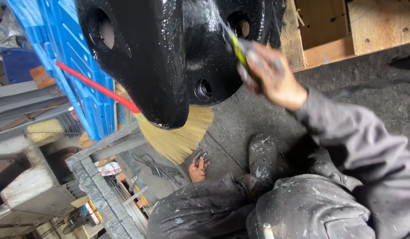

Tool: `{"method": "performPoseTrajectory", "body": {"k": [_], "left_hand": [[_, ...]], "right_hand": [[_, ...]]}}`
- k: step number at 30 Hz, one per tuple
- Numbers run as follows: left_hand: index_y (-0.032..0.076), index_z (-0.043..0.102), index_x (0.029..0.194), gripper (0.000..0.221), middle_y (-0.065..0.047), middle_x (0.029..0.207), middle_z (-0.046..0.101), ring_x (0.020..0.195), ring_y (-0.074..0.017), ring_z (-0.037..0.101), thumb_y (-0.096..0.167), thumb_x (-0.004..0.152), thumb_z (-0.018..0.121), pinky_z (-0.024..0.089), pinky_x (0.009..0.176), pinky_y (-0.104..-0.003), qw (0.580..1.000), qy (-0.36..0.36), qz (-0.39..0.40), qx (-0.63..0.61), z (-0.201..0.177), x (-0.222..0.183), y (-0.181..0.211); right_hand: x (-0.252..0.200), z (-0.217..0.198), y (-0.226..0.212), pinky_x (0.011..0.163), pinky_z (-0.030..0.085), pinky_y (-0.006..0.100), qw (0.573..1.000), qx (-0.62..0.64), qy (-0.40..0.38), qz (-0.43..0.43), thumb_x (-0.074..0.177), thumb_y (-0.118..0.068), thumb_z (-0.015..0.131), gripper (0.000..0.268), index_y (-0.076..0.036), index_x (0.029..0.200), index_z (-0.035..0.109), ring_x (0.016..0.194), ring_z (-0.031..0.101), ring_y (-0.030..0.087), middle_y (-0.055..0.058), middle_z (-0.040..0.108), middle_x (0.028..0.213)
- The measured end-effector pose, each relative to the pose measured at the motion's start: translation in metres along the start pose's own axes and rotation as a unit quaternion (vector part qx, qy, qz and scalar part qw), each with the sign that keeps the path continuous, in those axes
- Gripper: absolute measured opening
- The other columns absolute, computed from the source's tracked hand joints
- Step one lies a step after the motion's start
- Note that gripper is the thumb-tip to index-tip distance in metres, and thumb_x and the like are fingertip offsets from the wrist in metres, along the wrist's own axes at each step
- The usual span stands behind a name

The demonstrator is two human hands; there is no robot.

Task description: Applying a protective black coating to large metal castings using a handheld brush.

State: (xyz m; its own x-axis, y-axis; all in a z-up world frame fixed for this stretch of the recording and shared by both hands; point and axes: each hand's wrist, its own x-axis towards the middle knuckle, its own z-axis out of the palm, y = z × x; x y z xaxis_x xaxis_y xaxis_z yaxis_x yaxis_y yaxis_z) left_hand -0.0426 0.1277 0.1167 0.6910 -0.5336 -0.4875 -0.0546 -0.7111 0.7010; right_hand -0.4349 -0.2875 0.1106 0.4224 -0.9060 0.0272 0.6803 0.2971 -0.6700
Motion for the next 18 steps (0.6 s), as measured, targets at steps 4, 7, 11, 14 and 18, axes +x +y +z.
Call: {"method": "performPoseTrajectory", "body": {"k": [4,7,11,14,18], "left_hand": [[-0.004,0.060,0.136,0.037,-0.018,0.121,0.072,0.098,-0.0269,0.074,0.012,0.104,0.057,0.061,0.080,-0.037,1.000,-0.010,0.003,-0.010,-0.006,0.001,-0.006],[-0.005,0.060,0.136,0.037,-0.018,0.120,0.072,0.098,-0.0276,0.075,0.011,0.103,0.056,0.062,0.080,-0.037,0.999,-0.006,-0.006,-0.039,-0.015,-0.003,-0.018],[-0.006,0.060,0.136,0.036,-0.018,0.120,0.072,0.098,-0.0282,0.074,0.010,0.103,0.056,0.062,0.080,-0.038,0.998,0.014,-0.015,-0.057,-0.025,-0.012,-0.024],[-0.006,0.060,0.136,0.036,-0.018,0.121,0.072,0.099,-0.0280,0.074,0.010,0.103,0.056,0.062,0.081,-0.038,0.998,0.008,-0.022,-0.052,-0.026,-0.013,-0.024],[-0.005,0.059,0.137,0.036,-0.019,0.121,0.072,0.100,-0.0278,0.074,0.010,0.104,0.056,0.062,0.082,-0.038,0.998,-0.006,-0.010,-0.057,-0.014,0.007,-0.015]], "right_hand": [[0.075,-0.003,-0.008,0.046,0.036,0.019,0.985,0.151,-0.026,0.082,0.116,-0.030,0.051,0.043,-0.009,0.154,0.051,0.058,0.042,0.002,-0.002,0.053,0.083],[0.086,-0.002,0.007,0.048,0.041,0.025,0.980,0.170,-0.042,0.095,0.118,-0.027,0.051,0.033,0.000,0.138,0.049,0.063,0.050,0.010,0.003,0.059,0.088],[0.011,0.018,-0.026,0.042,0.037,0.022,0.987,0.120,-0.046,0.091,0.113,-0.028,0.046,0.046,-0.008,0.154,0.050,0.053,0.040,0.005,-0.002,0.052,0.080],[-0.044,0.021,-0.032,0.045,0.039,0.021,0.983,0.143,-0.028,0.111,0.113,-0.025,0.046,0.049,-0.006,0.157,0.046,0.055,0.041,0.004,-0.001,0.053,0.079],[-0.059,0.020,-0.028,0.044,0.041,0.023,0.992,0.084,0.018,0.094,0.111,-0.025,0.047,0.048,-0.005,0.154,0.047,0.057,0.045,0.006,0.001,0.057,0.081]]}}
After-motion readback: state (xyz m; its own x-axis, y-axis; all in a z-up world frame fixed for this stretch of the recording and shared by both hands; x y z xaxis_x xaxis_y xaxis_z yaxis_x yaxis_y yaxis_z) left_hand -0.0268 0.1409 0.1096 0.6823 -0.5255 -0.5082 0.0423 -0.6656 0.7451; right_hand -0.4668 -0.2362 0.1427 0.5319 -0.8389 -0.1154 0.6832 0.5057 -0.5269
